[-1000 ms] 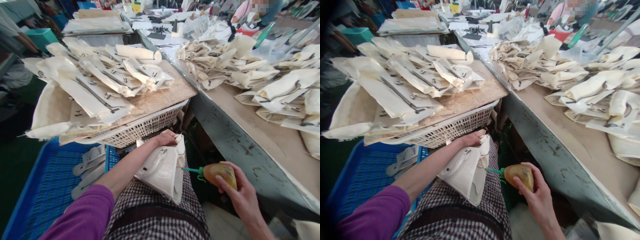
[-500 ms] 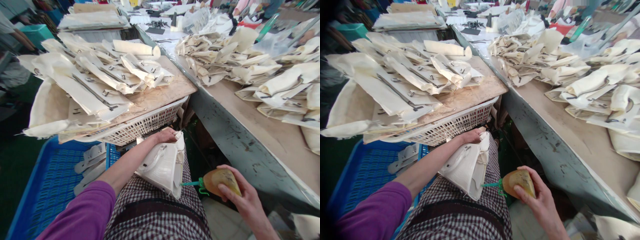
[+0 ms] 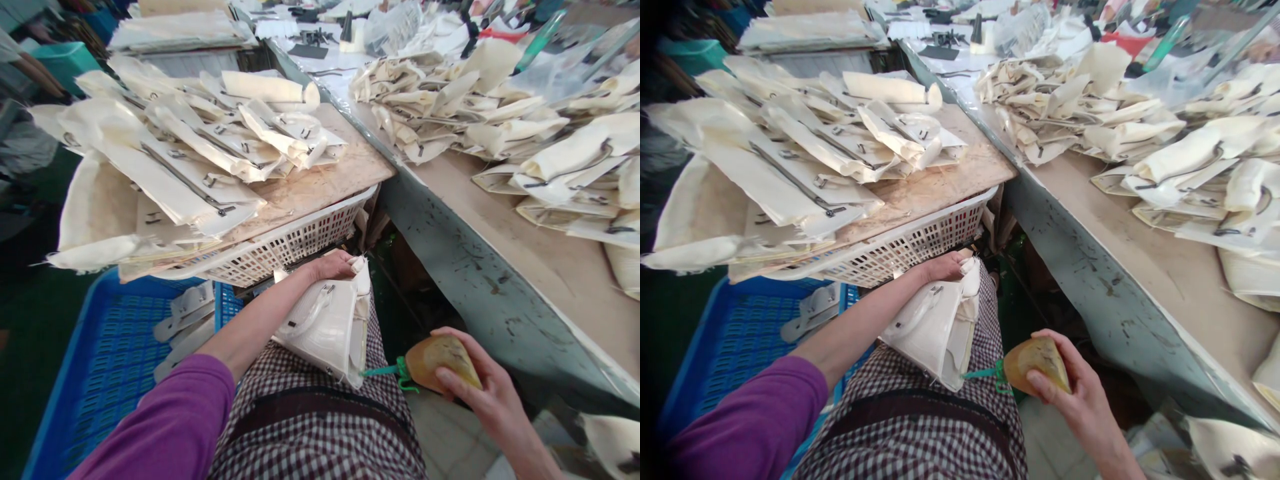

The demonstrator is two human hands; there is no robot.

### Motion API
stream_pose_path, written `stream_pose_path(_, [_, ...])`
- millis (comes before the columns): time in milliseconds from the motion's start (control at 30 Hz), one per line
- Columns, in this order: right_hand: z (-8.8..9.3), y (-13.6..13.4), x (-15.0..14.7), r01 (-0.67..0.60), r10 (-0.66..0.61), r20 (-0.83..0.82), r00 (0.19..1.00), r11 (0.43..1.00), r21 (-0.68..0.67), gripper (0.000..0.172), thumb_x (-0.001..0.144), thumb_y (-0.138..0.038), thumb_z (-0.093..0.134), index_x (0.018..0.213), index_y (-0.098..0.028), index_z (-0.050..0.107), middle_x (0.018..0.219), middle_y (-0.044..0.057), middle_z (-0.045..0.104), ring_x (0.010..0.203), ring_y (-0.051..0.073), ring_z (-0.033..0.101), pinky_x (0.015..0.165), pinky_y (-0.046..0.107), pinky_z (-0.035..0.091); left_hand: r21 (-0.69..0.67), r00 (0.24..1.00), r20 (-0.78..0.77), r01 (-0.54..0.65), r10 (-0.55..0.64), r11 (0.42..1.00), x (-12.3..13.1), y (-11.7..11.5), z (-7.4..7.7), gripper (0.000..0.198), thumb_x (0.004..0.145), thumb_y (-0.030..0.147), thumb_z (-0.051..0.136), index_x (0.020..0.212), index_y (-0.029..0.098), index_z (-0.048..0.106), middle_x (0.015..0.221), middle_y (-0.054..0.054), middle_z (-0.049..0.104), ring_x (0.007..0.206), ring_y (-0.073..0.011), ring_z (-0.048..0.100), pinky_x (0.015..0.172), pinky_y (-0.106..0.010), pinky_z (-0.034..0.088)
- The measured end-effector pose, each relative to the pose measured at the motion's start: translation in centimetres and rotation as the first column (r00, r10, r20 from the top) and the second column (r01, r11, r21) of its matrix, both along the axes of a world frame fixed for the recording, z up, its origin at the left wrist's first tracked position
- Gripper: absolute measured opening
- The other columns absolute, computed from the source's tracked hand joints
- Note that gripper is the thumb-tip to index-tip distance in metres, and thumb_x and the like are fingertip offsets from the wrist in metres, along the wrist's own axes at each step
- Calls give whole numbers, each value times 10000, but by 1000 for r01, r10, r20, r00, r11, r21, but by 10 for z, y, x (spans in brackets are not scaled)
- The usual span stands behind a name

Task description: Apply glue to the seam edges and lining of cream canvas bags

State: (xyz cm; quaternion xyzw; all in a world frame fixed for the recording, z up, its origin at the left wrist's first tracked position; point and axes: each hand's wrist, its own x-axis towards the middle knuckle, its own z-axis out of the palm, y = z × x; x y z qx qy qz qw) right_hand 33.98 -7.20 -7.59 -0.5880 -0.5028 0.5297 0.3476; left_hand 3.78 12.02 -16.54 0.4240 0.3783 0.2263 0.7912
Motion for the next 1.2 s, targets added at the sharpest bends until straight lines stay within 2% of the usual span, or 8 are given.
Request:
stream_pose_path(167, [-5,-6,4,58,-59,17,998,998,23,462,838,-447,846,1233,-309,650,941,2,659,643,188,589,511,226,536,3,1000,18,-7,7,1000,2,-1,1,195,532,233,810,652,104,725,618,-2,658,562,-124,589,596,-233,465])
stream_pose_path(367, [-5,-8,6,-3,3,17,1000,1000,-15,489,828,-455,852,1251,-319,647,1047,21,666,800,233,625,550,224,535,-10,999,52,-13,14,1000,3,-1,-3,208,513,196,797,688,98,740,655,-21,690,586,-139,625,632,-246,491])
stream_pose_path(633, [8,-16,-7,37,-43,-60,997,994,-105,465,839,-478,839,1225,-302,648,933,1,660,648,177,551,499,223,515,-11,998,62,-17,18,1000,1,-2,-2,193,513,190,812,665,95,741,651,-34,701,573,-145,626,625,-258,500])
stream_pose_path(733, [6,-16,-6,27,-33,-52,998,994,-108,471,837,-492,835,1218,-286,650,914,4,660,622,174,553,481,223,512,-3,998,57,-19,19,1000,2,-2,-2,196,523,201,818,671,97,743,646,-29,693,578,-139,614,616,-249,486])
stream_pose_path(833, [0,-12,-1,46,-47,-4,999,997,-55,476,836,-486,840,1218,-279,647,920,10,658,599,172,565,477,234,522,8,999,49,-13,12,1000,2,-3,1,209,528,223,830,671,101,740,633,-10,674,586,-126,603,623,-232,474])
stream_pose_path(967, [-5,-5,0,123,-128,72,989,990,66,508,815,-479,858,1224,-272,638,948,21,659,595,179,583,502,252,554,16,1000,16,-1,0,1000,3,-5,9,211,546,247,832,657,99,730,605,8,641,563,-109,575,602,-217,449])
stream_pose_path(1100, [-7,1,-8,152,-169,106,980,976,154,550,776,-473,883,1217,-255,636,1008,50,671,655,209,624,524,271,567,25,1000,-17,7,-7,1000,3,-6,15,214,544,247,826,671,100,736,627,9,648,572,-109,572,601,-217,445])
stream_pose_path(1200, [-6,4,-12,146,-175,122,977,966,215,547,773,-461,884,1212,-251,634,1006,53,671,741,241,648,587,292,585,28,1000,-28,8,-7,1000,3,-6,15,212,537,248,818,672,107,736,626,15,643,586,-114,575,609,-220,448])
